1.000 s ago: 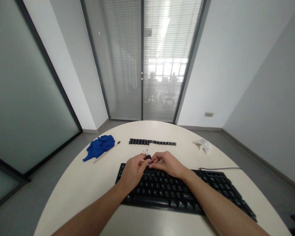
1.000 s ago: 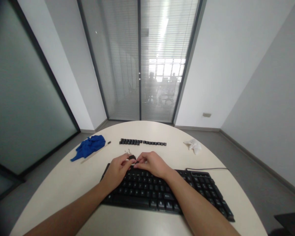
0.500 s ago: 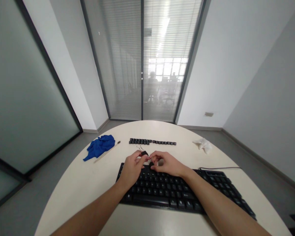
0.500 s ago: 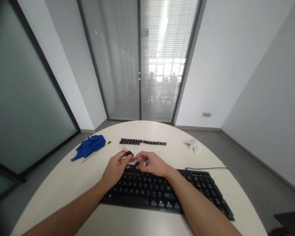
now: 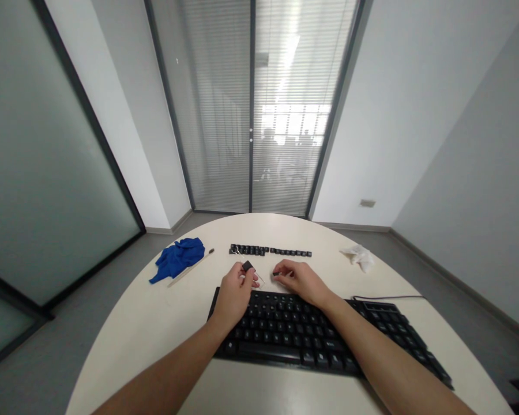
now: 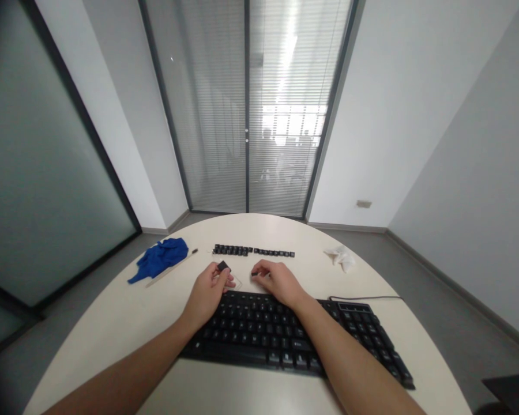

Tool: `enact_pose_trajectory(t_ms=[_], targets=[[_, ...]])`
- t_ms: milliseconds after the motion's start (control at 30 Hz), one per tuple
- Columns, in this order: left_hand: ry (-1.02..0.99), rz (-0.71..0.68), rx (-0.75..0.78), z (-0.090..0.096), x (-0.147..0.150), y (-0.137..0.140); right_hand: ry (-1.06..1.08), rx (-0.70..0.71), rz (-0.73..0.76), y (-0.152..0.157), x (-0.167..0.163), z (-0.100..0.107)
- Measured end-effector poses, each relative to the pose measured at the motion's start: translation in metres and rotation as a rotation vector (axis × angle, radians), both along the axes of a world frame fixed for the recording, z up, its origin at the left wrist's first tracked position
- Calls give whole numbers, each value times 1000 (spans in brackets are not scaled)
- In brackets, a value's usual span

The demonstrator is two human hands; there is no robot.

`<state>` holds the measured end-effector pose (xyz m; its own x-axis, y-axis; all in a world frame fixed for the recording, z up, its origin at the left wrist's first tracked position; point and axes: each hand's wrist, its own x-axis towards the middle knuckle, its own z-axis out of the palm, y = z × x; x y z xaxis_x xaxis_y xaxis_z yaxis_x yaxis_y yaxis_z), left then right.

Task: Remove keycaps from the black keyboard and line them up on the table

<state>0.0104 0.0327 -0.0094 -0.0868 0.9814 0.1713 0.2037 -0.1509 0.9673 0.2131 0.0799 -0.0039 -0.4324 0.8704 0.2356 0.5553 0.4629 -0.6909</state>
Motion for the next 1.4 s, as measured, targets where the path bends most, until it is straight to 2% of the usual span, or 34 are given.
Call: enact_pose_trajectory(t_ms=[300,433,600,800,1167,1400], targets=[[101,-38,65,6,2,-6,-168,40,-153,8,6,-6],[156,-36,71,5,2,-5,-305,147,-206,4,3,-4],[214,-40,79,4,1,-5,-487,229,-190,1,-6,5],[218,-31,81,4,1,-7,-688,198,-135,5,-15,24],[217,-30,73,3,2,-6,-732,167,-228,42,-38,25],[224,-41,70,5,2,-6,-711,196,-295,51,-46,14]])
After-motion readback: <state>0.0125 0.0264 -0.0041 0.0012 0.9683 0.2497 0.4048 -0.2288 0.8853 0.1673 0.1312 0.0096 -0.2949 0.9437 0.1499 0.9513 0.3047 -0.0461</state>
